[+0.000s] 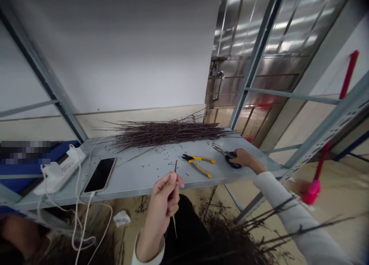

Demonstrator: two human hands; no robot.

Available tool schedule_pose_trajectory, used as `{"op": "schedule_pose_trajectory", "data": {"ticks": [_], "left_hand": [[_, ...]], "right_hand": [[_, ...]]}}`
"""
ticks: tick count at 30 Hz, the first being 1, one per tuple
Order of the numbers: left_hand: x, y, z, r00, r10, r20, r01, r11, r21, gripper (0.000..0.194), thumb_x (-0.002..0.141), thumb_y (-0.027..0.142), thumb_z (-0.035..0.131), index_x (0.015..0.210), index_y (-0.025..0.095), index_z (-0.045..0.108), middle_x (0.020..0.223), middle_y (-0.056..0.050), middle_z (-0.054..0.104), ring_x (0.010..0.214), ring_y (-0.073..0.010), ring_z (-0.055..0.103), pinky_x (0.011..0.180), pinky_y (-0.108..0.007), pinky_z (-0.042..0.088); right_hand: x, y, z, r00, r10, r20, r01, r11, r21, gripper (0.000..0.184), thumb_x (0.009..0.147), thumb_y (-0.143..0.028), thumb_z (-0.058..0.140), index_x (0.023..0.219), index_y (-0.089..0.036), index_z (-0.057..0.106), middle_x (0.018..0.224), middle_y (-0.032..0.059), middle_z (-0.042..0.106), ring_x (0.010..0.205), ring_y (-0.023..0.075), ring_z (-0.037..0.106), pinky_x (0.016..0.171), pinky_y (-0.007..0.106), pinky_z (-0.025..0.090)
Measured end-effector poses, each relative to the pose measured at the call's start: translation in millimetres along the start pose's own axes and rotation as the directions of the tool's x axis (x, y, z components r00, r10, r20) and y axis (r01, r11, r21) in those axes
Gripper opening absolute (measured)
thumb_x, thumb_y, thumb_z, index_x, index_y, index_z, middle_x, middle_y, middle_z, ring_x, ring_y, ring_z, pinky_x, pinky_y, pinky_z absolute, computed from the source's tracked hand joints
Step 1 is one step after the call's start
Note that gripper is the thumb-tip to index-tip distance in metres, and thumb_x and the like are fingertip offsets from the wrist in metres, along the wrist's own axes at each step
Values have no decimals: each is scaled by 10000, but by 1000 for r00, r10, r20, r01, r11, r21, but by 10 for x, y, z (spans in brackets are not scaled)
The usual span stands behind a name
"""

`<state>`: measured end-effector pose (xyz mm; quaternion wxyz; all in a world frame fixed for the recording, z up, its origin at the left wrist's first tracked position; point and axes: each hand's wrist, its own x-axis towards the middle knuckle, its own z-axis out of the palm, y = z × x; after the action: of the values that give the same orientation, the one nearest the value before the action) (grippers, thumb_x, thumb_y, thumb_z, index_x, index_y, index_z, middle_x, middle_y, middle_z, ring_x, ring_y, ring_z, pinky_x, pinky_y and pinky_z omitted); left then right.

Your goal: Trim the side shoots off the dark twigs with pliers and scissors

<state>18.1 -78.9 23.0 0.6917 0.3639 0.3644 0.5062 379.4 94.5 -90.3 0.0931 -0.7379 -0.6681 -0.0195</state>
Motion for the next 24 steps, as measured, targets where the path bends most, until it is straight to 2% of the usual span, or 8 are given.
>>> {"op": "schedule_pose_trajectory", "data": {"ticks": [4,7,9,11,13,15,20,24], "left_hand": [[38,-8,-19,1000,5,-20,-5,1000,-4,424,676,547,713,642,169,525,401,131,220,364,-13,55,316,-130,60],[57,-14,-20,1000,10,-21,-10,1000,2,429,672,557,710,642,172,523,397,132,209,365,-15,50,315,-130,58],[66,-17,-7,1000,9,-13,-9,1000,14,426,680,558,703,642,173,524,394,132,204,366,-17,49,313,-131,58],[71,-16,12,1000,11,-4,-11,1000,23,423,683,556,701,642,172,526,395,131,204,366,-18,52,312,-132,59],[69,-12,28,1000,12,-1,-12,1000,22,425,678,556,704,640,172,528,395,130,208,364,-18,57,311,-131,60],[60,-10,31,1000,13,-5,-13,1000,21,434,667,565,708,636,171,528,392,130,213,361,-17,55,308,-133,56],[39,-14,-7,1000,15,-18,-15,999,30,438,669,575,701,643,171,533,388,130,216,357,-17,55,307,-131,58],[41,-16,-28,1000,15,-11,-15,1000,27,429,685,568,694,651,171,535,395,129,216,360,-18,60,310,-131,58]], "right_hand": [[-13,-3,-172,996,14,-85,-13,1000,22,259,650,-266,681,852,-116,622,843,176,687,824,302,647,727,346,462],[-88,-187,-318,976,14,-219,4,997,79,363,702,-295,646,1001,-120,537,1001,197,645,951,300,610,804,358,458],[-187,-434,-424,944,-25,-329,112,963,247,367,724,-338,634,1001,-155,478,976,160,629,894,263,610,774,341,475],[-334,-753,-533,910,-110,-400,308,825,474,364,726,-424,636,930,-209,425,833,77,607,730,217,592,679,325,489],[-515,-1084,-640,883,-263,-389,460,651,604,398,736,-501,634,898,-239,383,766,19,554,661,183,550,648,310,489],[-695,-1362,-733,845,-368,-388,534,548,644,422,739,-544,633,889,-244,376,764,4,521,674,175,533,648,305,488],[-952,-1696,-840,776,-507,-377,621,504,600,472,717,-547,665,911,-232,372,797,9,526,678,159,512,631,291,463],[-986,-1758,-847,780,-520,-348,610,506,610,479,717,-533,671,910,-228,357,805,12,540,680,153,523,639,289,457]]}}
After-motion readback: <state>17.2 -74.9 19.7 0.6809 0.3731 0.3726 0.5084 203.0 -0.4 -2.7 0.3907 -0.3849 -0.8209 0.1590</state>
